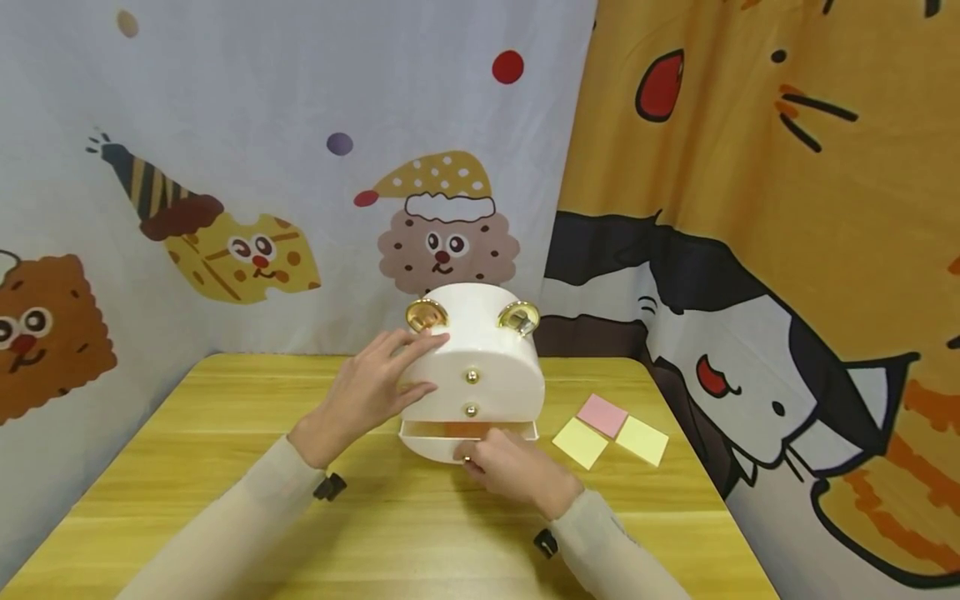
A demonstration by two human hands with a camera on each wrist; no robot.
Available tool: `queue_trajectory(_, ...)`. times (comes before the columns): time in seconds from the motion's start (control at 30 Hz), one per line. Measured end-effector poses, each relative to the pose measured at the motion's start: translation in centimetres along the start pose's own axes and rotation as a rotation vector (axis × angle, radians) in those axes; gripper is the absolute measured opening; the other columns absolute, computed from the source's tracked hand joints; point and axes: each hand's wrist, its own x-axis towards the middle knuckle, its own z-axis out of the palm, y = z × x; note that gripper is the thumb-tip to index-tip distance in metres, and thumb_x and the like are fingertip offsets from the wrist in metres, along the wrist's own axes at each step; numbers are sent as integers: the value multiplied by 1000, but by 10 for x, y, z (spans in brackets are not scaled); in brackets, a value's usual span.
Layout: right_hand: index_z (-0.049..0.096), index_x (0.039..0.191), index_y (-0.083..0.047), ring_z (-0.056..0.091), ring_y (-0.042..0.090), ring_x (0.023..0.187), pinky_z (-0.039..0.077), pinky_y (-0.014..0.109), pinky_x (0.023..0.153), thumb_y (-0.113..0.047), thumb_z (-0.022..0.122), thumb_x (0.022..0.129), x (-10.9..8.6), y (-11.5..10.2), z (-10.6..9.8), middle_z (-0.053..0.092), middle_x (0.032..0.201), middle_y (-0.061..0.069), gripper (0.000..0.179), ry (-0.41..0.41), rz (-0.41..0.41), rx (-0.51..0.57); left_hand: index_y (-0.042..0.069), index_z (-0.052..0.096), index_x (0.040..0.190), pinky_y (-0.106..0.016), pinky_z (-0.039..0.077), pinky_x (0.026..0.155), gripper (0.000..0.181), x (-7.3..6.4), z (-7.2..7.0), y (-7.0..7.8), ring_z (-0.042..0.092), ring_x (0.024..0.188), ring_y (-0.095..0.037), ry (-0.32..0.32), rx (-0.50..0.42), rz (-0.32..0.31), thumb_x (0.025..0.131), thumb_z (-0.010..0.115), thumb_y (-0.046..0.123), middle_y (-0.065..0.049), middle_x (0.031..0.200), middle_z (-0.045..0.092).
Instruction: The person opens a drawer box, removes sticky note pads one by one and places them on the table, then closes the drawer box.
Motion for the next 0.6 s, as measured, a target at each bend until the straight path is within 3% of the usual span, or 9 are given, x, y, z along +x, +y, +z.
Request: queue_trajectory(0.6, 84, 116, -14, 43, -9, 65, 39, 7, 60, 0, 81, 104, -14, -17, -5, 72, 79, -11, 18, -20, -22, -26, 28, 67, 162, -23, 49, 50, 79, 1, 0, 1, 69, 97, -23, 6, -11, 3, 93, 103, 34, -4, 130, 73)
